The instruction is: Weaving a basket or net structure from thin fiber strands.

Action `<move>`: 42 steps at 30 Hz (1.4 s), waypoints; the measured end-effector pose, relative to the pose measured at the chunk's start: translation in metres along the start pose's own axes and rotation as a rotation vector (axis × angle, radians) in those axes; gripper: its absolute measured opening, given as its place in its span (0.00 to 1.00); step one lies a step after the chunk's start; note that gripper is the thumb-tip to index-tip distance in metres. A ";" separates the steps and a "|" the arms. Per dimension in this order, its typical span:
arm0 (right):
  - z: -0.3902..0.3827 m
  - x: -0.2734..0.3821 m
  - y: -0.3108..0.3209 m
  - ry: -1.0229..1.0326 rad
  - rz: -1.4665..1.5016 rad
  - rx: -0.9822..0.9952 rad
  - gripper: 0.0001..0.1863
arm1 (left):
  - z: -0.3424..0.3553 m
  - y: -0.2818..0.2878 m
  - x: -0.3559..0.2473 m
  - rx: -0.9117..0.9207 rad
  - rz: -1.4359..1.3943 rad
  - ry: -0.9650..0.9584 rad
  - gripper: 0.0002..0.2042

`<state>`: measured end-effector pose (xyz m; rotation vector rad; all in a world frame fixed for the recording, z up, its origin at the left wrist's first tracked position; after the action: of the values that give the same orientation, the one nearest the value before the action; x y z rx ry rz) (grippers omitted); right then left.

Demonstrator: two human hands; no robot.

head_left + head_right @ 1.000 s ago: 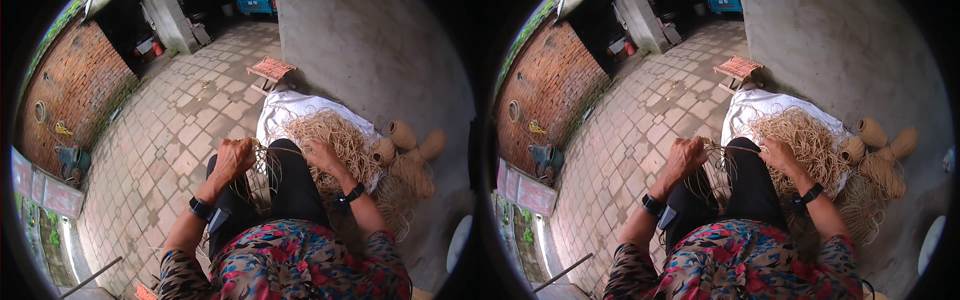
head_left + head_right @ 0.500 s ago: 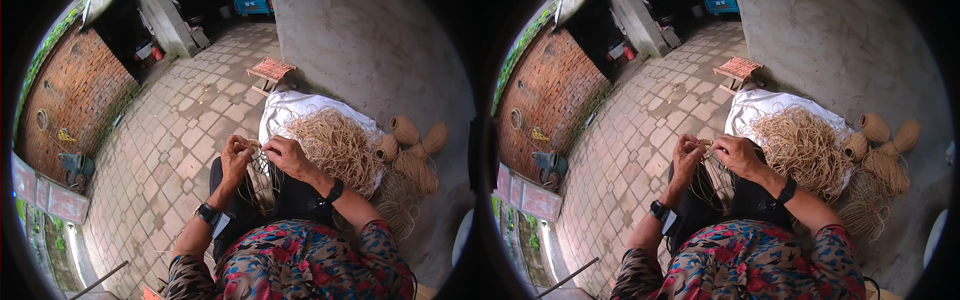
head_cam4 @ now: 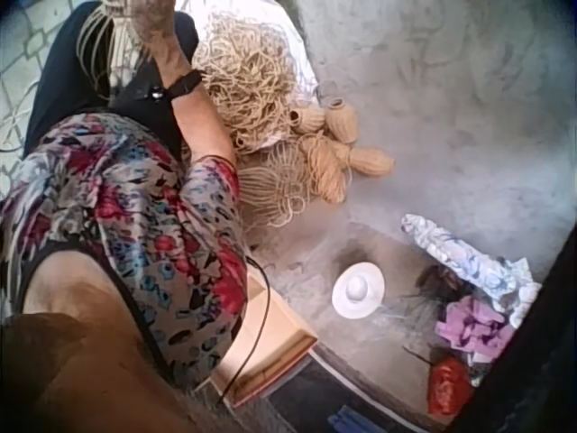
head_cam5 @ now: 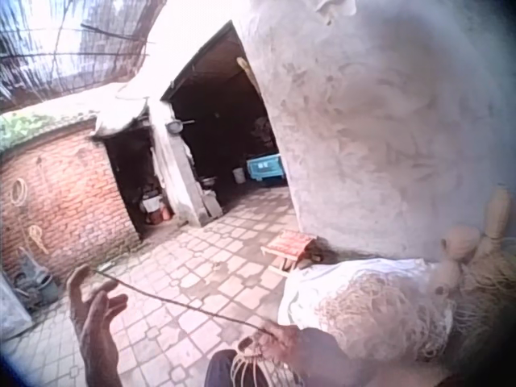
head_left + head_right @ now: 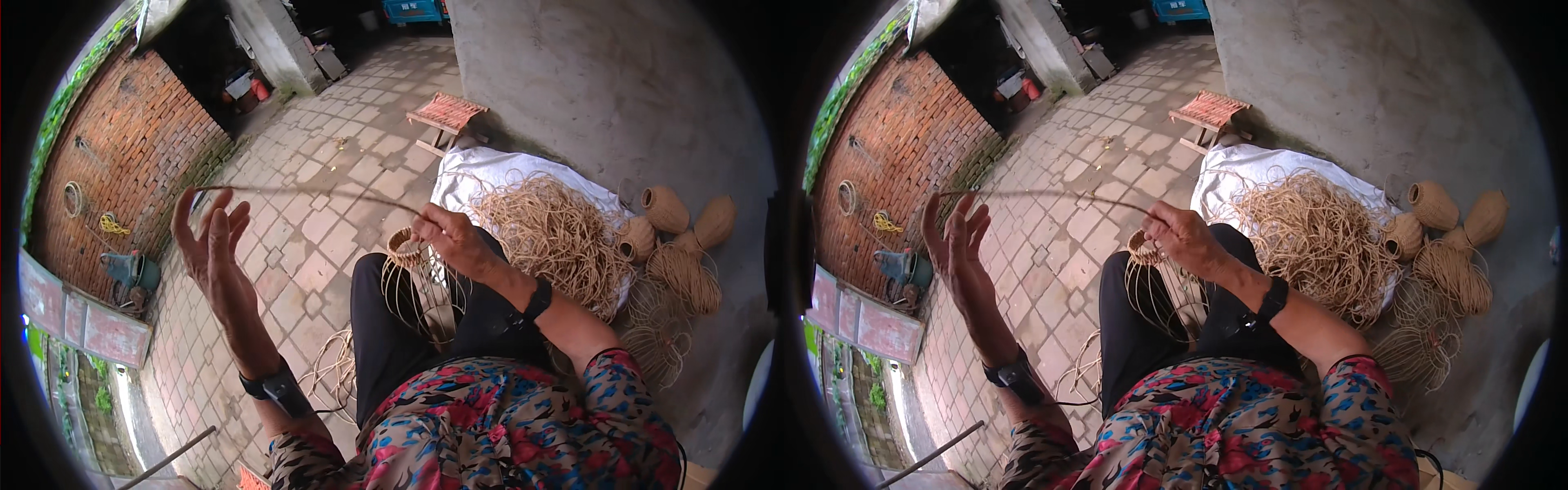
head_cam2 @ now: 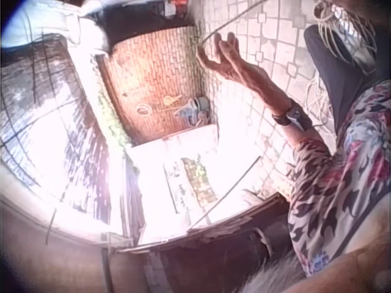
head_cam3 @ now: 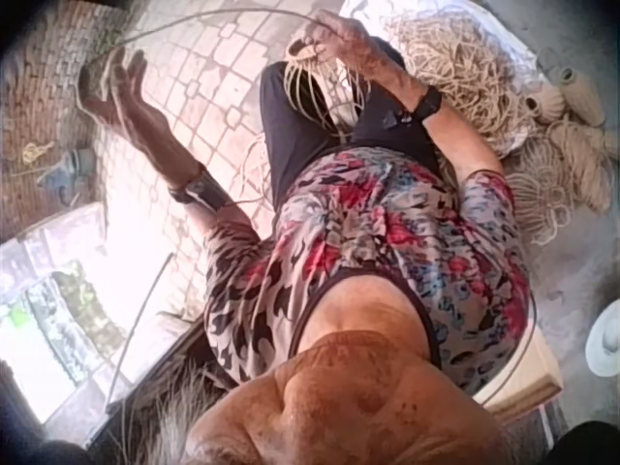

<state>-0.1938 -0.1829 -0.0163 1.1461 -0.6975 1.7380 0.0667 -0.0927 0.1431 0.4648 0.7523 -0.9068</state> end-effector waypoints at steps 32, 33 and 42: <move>-0.083 -0.047 0.042 -0.243 0.351 -0.041 0.14 | -0.131 -0.171 0.125 1.095 0.138 0.181 0.21; -0.090 -0.057 0.052 -0.298 0.346 -0.017 0.12 | -0.131 -0.168 0.133 1.063 0.090 0.339 0.22; -0.197 -0.132 0.224 -1.290 -0.442 -0.132 0.30 | -0.130 -0.179 0.151 0.951 0.261 0.417 0.20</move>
<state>-0.4546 -0.1658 -0.2115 2.0900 -1.1328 0.4103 -0.0734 -0.1867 -0.0650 1.5905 0.5692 -0.8895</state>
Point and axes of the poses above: each hand's wrist, its own z-axis towards the middle knuckle, its own y-axis out of the back of the hand, x = y × z, the point moved 9 cm from there along z, towards the middle knuckle, and after that the axes turned 10 degrees about z, right-handed, at the moved point
